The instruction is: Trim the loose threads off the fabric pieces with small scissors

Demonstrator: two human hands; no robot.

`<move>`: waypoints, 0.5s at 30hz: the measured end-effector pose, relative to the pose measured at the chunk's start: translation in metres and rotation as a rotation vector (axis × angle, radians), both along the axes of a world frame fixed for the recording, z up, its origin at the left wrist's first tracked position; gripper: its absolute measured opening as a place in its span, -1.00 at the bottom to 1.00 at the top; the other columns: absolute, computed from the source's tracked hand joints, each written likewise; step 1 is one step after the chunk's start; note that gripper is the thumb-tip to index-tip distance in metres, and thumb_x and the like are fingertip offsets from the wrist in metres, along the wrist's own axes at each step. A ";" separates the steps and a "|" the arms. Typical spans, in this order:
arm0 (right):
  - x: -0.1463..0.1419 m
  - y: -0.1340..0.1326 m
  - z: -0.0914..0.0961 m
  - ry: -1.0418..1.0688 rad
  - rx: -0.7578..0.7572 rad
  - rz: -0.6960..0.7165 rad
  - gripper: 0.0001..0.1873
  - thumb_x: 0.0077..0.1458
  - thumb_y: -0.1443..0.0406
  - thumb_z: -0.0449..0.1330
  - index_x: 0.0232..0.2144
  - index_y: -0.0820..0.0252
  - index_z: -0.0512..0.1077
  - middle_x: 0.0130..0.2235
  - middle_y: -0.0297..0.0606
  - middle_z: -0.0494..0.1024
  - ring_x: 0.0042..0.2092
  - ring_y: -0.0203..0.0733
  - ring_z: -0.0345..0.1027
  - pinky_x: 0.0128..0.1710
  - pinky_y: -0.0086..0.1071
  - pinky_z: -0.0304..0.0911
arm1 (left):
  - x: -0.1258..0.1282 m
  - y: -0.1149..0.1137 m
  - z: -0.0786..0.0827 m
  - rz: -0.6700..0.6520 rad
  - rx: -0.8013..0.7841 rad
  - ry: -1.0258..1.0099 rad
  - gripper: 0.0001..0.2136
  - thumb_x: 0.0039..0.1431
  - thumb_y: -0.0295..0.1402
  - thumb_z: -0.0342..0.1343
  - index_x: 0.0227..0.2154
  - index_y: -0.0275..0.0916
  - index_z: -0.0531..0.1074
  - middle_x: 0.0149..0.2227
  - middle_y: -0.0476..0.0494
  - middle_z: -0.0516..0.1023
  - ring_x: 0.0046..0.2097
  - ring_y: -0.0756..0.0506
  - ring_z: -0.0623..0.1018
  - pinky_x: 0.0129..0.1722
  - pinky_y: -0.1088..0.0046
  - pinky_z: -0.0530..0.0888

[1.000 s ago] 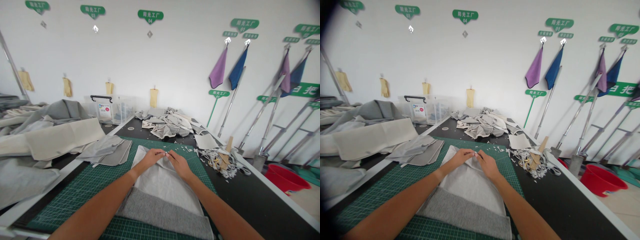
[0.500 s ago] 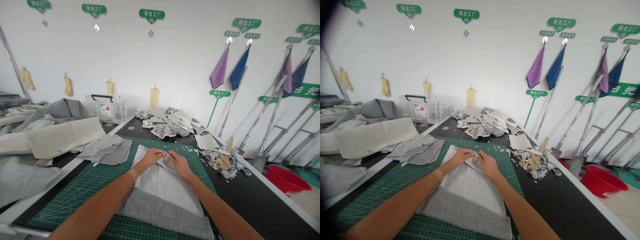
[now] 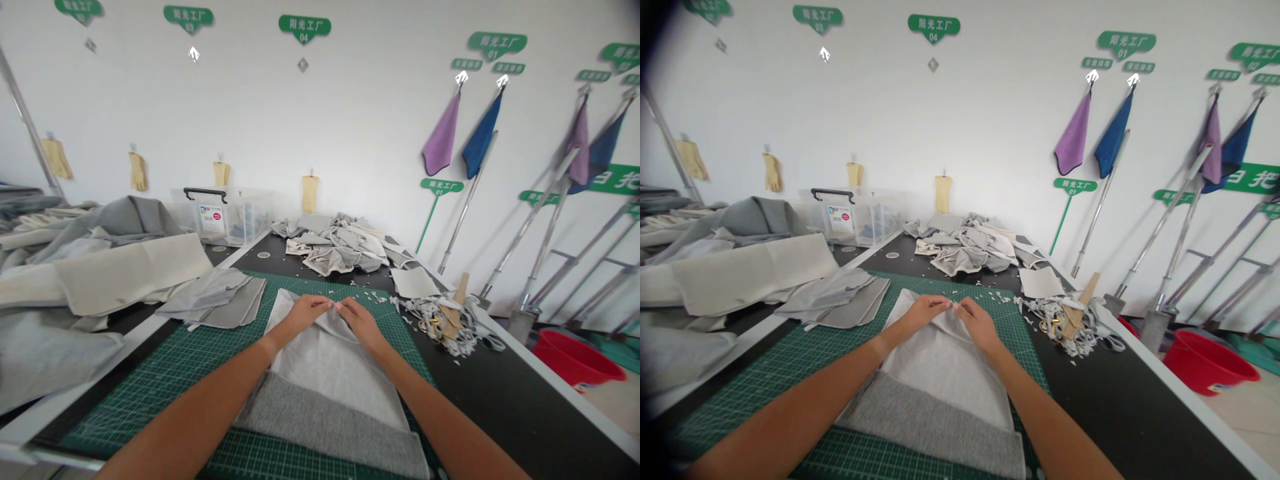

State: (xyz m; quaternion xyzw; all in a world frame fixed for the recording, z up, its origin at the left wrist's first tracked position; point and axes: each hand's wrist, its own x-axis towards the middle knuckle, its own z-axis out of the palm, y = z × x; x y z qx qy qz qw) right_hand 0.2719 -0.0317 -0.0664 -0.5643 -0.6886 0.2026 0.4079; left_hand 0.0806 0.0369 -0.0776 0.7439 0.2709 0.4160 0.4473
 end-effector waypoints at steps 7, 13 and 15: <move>0.003 0.006 -0.003 -0.042 0.036 0.037 -0.69 0.15 0.03 0.15 -0.31 0.11 0.50 -0.35 -0.37 0.51 -0.31 -0.21 0.32 -0.28 -0.41 0.16 | 0.000 -0.005 0.007 -0.010 0.010 0.008 -0.66 0.20 -0.10 0.16 -0.29 -0.32 0.62 -0.27 -0.17 0.64 -0.22 -0.09 0.55 -0.18 0.47 0.40; 0.009 0.013 -0.006 -0.074 0.060 -0.090 -0.68 0.14 0.04 0.09 -0.37 0.12 0.48 -0.40 -0.36 0.48 -0.34 -0.19 0.29 -0.32 -0.40 0.12 | 0.000 -0.005 0.003 0.123 0.067 0.110 -0.65 0.22 -0.09 0.13 -0.20 -0.30 0.57 -0.52 0.00 0.46 -0.47 0.01 0.37 -0.45 0.52 0.25; 0.015 0.016 -0.009 -0.072 0.051 -0.178 -0.68 0.13 0.04 0.07 -0.36 0.12 0.47 -0.40 -0.36 0.49 -0.33 -0.18 0.31 -0.31 -0.40 0.12 | -0.001 -0.003 0.000 0.172 0.152 0.158 -0.70 0.24 -0.14 0.12 -0.16 -0.26 0.56 -0.42 -0.04 0.52 -0.39 -0.02 0.45 -0.36 0.50 0.33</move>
